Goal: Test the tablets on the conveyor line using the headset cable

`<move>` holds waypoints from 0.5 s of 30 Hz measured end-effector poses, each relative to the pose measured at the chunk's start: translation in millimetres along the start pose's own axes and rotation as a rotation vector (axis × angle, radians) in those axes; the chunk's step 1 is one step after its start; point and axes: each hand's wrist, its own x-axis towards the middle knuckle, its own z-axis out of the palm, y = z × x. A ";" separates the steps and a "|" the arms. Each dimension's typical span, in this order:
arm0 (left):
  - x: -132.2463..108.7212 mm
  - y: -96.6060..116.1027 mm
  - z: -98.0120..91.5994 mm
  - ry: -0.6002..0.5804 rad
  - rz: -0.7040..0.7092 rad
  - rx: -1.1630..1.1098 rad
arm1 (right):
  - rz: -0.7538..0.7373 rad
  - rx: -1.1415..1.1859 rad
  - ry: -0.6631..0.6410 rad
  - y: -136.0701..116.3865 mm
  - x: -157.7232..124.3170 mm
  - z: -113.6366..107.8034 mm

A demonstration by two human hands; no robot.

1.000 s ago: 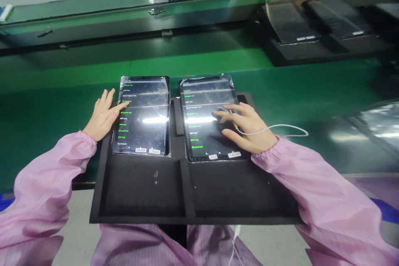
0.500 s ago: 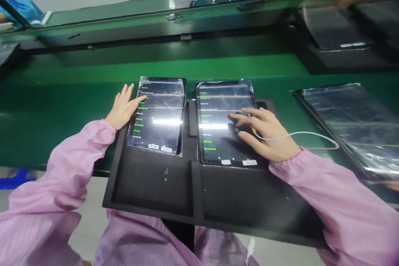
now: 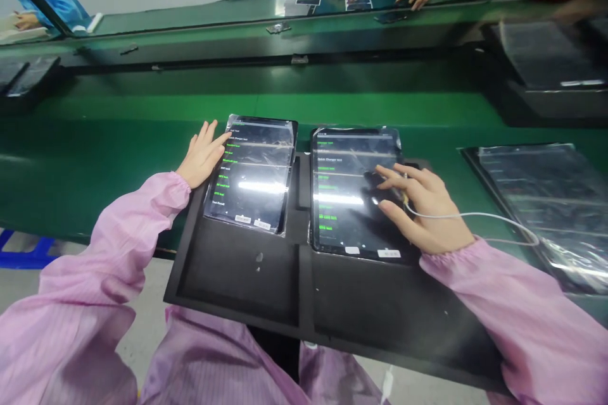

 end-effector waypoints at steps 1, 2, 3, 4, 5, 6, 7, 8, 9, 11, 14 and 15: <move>-2.8 -1.6 -2.2 -0.001 -0.011 -0.001 | -0.005 0.002 0.003 0.3 0.2 0.6; -6.7 -2.3 -5.4 -0.005 -0.021 -0.001 | -0.005 -0.001 0.008 0.7 0.5 1.0; -11.9 -1.0 -9.3 -0.009 -0.025 -0.001 | -0.003 -0.008 0.017 0.8 0.7 0.9; -19.1 3.5 -13.3 -0.009 -0.025 -0.004 | 0.000 -0.018 0.027 0.4 0.5 -0.2; -28.5 11.7 -16.7 -0.009 -0.016 -0.008 | 0.003 -0.031 0.037 -0.7 -0.6 -2.6; -40.7 23.7 -18.7 -0.002 0.003 -0.012 | 0.007 -0.044 0.046 -2.5 -3.0 -6.8; -55.6 38.4 -18.6 0.008 0.029 -0.012 | 0.013 -0.059 0.056 -4.7 -7.0 -12.5; -73.2 54.2 -15.9 -0.002 0.067 0.007 | 0.023 -0.075 0.064 -7.0 -12.7 -19.6; -92.8 69.1 -10.4 0.000 0.124 0.048 | 0.041 -0.090 0.074 -9.1 -20.4 -27.5; -132.8 91.0 8.4 -0.013 0.378 0.186 | 0.118 -0.114 0.110 -10.9 -41.5 -44.7; -175.7 103.2 46.7 0.048 0.743 0.329 | 0.390 -0.080 0.326 -4.9 -85.7 -70.7; -182.8 104.5 58.0 0.079 0.745 0.351 | 0.507 -0.060 0.453 0.2 -101.7 -79.5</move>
